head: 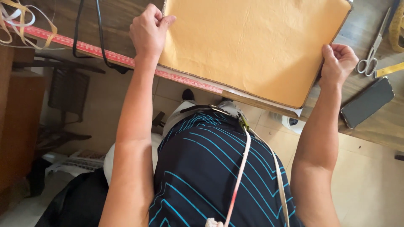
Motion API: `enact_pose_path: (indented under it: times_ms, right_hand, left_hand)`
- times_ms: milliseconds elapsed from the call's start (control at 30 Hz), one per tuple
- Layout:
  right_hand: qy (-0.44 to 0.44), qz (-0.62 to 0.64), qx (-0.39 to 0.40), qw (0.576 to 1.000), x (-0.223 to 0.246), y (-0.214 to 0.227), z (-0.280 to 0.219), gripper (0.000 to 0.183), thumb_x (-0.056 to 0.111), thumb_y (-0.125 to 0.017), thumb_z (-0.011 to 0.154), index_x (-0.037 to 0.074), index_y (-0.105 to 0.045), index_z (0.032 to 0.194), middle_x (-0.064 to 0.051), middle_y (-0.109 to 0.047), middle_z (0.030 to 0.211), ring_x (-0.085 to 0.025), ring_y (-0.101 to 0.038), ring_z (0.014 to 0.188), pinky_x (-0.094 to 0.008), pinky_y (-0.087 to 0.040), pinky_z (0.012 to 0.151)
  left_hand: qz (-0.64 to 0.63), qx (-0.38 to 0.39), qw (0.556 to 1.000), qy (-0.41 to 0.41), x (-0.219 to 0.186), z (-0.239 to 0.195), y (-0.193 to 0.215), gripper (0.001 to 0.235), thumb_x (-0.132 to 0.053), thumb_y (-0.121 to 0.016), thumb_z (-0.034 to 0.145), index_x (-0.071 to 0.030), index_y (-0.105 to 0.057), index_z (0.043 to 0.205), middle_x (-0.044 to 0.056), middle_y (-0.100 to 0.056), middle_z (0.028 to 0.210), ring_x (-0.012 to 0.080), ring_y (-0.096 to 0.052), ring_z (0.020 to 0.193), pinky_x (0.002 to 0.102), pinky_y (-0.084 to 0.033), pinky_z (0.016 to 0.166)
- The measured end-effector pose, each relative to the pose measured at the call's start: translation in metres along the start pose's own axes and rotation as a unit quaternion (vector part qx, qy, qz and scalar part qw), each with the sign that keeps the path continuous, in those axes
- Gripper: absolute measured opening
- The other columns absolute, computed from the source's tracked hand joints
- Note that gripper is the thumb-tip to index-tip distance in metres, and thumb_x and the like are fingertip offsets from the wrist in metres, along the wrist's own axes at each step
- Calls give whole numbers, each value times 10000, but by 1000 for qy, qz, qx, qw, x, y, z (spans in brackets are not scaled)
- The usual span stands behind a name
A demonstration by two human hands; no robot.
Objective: Cutting lining fabric with scissors following a rectangular template on a work table.
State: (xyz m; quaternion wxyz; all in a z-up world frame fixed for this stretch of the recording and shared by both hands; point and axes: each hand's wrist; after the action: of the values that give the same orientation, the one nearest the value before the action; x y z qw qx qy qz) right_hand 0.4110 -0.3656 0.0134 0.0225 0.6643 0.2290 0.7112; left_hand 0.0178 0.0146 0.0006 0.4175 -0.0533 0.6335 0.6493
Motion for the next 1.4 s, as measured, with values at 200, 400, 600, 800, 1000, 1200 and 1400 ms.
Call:
enact_pose_path:
  times_ms: [200,400,600,800,1000,1200,1400]
  right_hand:
    - [-11,-42,-11,999,17,-3,-9,109,128,-850,850,101,-744,847,68,-646,702,7,-513,618,-180,-409,545]
    - [60,-136,-60,987,15,-5,-11,167,242,-930,787,134,-808,820,53,-736,727,-48,-632,639,-233,-537,567]
    - [117,-200,-83,969,2,0,-11,232,279,-980,772,128,-805,795,42,-747,711,-54,-620,609,-241,-514,536]
    - [160,-262,-132,942,-5,0,-14,231,338,-956,793,143,-830,792,46,-718,655,-85,-616,569,-285,-493,523]
    - [52,-247,-85,964,23,1,-28,230,329,-887,752,148,-831,884,40,-761,747,-58,-687,662,-246,-575,629]
    - [43,-247,-63,966,15,-1,-21,166,222,-765,824,94,-765,931,-25,-740,832,-136,-692,746,-291,-571,697]
    - [-22,-271,-50,961,24,-2,-22,149,207,-736,901,99,-720,1001,-36,-725,905,-157,-685,809,-296,-562,761]
  left_hand:
    - [9,46,998,31,-4,3,9,482,-516,-899,905,-183,-578,769,-61,-694,617,331,-669,609,490,-464,567]
    - [15,3,1000,-11,-6,-6,17,339,-308,-912,866,-140,-618,848,-32,-720,759,284,-698,736,478,-507,607]
    - [-3,-60,998,-11,-7,-17,14,335,-314,-976,777,-152,-686,813,-31,-704,747,212,-676,653,418,-491,544]
    - [16,-65,997,-34,-10,-22,11,265,-279,-936,835,-117,-729,865,51,-696,811,297,-644,758,459,-500,601]
    - [18,-26,999,22,-17,-22,12,276,-272,-919,840,-144,-687,916,21,-698,860,322,-632,829,507,-514,590]
    - [1,-66,998,-9,-17,-29,7,292,-326,-881,869,-181,-666,1003,-23,-690,891,306,-608,830,493,-495,598]
    - [-2,-130,991,-40,-24,-35,6,117,-268,-716,984,-173,-667,936,25,-681,897,308,-577,793,447,-480,638]
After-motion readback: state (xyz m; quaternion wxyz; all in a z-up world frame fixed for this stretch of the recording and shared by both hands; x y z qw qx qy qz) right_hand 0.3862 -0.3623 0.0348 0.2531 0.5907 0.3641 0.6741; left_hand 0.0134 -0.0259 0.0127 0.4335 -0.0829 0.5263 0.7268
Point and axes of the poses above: each hand's wrist, its own z-axis towards the middle knuckle, its own y-axis out of the back of the hand, x = y × z
